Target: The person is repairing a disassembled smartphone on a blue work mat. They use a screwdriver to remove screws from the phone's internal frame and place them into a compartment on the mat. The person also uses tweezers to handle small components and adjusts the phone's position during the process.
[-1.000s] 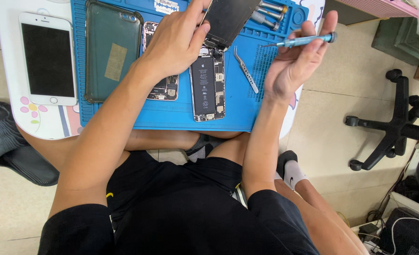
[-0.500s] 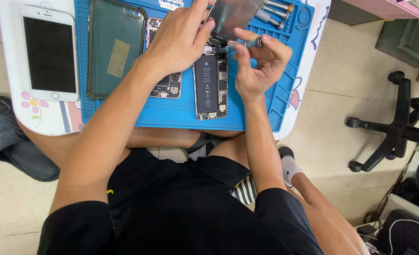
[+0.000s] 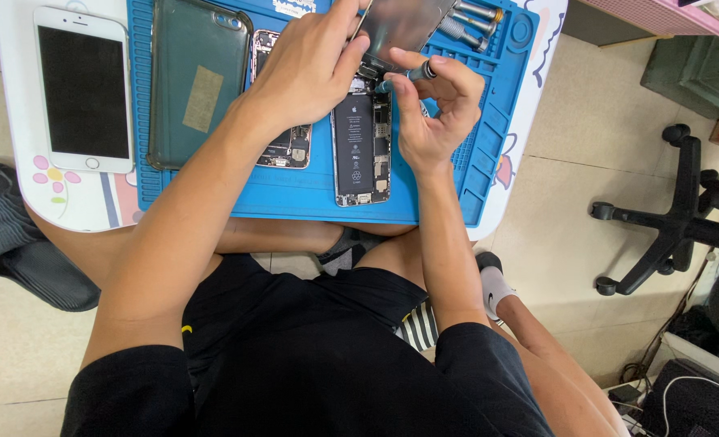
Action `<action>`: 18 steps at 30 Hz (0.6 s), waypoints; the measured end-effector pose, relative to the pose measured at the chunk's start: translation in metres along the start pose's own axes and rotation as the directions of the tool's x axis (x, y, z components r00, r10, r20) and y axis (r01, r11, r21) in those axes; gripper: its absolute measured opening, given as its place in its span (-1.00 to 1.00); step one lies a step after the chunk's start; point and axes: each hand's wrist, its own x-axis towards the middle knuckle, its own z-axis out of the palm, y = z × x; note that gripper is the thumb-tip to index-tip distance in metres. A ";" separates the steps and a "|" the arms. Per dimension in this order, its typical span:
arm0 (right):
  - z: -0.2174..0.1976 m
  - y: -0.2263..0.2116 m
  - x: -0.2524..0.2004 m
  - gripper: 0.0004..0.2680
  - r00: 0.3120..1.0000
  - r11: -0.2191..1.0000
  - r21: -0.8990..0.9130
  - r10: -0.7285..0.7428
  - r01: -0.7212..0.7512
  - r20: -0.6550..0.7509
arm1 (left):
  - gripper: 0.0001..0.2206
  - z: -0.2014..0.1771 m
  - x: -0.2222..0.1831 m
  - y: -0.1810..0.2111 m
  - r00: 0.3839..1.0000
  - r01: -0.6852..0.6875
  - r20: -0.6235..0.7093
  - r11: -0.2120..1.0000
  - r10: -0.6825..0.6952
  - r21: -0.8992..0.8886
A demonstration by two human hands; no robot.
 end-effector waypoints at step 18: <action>-0.005 -0.003 0.006 -0.80 0.976 0.992 0.096 0.097 -0.080 -0.194 | -0.64 0.001 0.000 -0.002 1.000 0.007 0.007 1.000 -0.007 -0.001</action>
